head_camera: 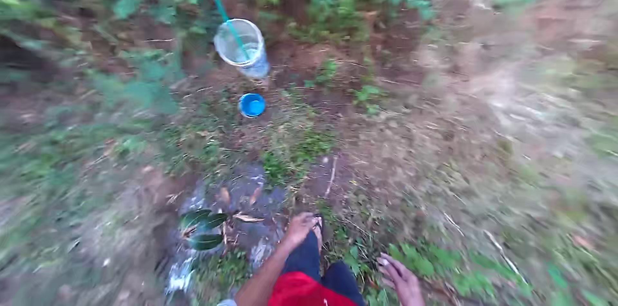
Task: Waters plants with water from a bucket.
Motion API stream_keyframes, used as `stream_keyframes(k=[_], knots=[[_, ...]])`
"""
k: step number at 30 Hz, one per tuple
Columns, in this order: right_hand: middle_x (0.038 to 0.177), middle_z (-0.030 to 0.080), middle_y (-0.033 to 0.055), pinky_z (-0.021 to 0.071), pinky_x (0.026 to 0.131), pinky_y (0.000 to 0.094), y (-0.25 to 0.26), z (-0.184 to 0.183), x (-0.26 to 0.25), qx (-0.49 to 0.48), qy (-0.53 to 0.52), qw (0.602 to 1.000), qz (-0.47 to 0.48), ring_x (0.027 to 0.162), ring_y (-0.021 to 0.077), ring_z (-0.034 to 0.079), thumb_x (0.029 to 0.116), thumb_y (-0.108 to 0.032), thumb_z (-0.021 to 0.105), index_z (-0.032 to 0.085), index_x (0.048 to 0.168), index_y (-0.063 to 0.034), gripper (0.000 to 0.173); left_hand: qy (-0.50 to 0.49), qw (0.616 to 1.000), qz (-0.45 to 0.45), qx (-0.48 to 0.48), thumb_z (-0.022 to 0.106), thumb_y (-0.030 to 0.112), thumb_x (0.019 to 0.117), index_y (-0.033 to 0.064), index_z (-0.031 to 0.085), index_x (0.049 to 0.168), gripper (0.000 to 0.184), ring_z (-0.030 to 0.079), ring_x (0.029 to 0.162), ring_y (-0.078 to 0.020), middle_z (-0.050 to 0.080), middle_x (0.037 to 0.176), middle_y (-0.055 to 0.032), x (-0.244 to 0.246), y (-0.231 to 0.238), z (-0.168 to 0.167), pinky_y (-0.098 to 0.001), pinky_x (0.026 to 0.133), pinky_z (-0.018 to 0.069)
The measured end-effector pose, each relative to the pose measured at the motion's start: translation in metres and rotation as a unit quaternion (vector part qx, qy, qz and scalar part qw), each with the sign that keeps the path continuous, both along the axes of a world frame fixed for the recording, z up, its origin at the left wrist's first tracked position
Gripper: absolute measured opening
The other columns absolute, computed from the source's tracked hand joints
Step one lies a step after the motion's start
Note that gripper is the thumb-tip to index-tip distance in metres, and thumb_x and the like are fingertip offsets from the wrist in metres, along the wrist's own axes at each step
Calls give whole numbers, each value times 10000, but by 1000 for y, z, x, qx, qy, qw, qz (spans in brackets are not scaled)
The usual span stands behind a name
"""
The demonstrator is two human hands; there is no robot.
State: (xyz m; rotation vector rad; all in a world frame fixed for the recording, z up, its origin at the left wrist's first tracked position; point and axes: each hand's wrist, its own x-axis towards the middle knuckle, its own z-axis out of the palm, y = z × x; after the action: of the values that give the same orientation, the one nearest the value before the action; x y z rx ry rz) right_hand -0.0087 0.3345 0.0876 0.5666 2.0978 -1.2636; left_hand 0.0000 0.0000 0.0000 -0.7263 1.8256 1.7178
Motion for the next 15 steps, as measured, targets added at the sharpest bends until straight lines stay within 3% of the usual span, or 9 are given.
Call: stream_keyframes(k=[3,5,11,15], knots=[[1293,655,239,593,902,511,-11,9,-77,-45,-23,999,-19,1090,332,699,1084,-220,494,539,1414,30,416,47,997,-44,42,606,243,1033,48,603,1396,412,655,1214,-242,654,1355,-149,-54,-4,57,-443,1079,508],[1274,658,238,590,877,493,-30,13,-136,-46,-32,998,-7,1053,318,702,1092,-226,483,541,1406,27,408,63,997,-23,30,603,242,1031,32,616,1371,400,663,1188,-253,659,1334,-165,-72,-23,66,-449,1059,515],[1265,669,236,584,888,487,-84,13,-313,-15,-34,995,88,1061,324,702,1087,-216,511,562,1391,21,389,-57,980,182,-51,619,240,1027,16,641,1333,380,659,1194,-297,678,1287,-193,-76,-112,29,-493,1066,501],[1255,674,219,581,905,460,-126,24,-431,-3,-36,989,145,1073,284,700,1079,-202,524,556,1390,27,387,-107,954,273,-58,574,214,1050,4,638,1315,345,673,1113,-312,681,1233,-213,-105,-167,7,-501,981,531]])
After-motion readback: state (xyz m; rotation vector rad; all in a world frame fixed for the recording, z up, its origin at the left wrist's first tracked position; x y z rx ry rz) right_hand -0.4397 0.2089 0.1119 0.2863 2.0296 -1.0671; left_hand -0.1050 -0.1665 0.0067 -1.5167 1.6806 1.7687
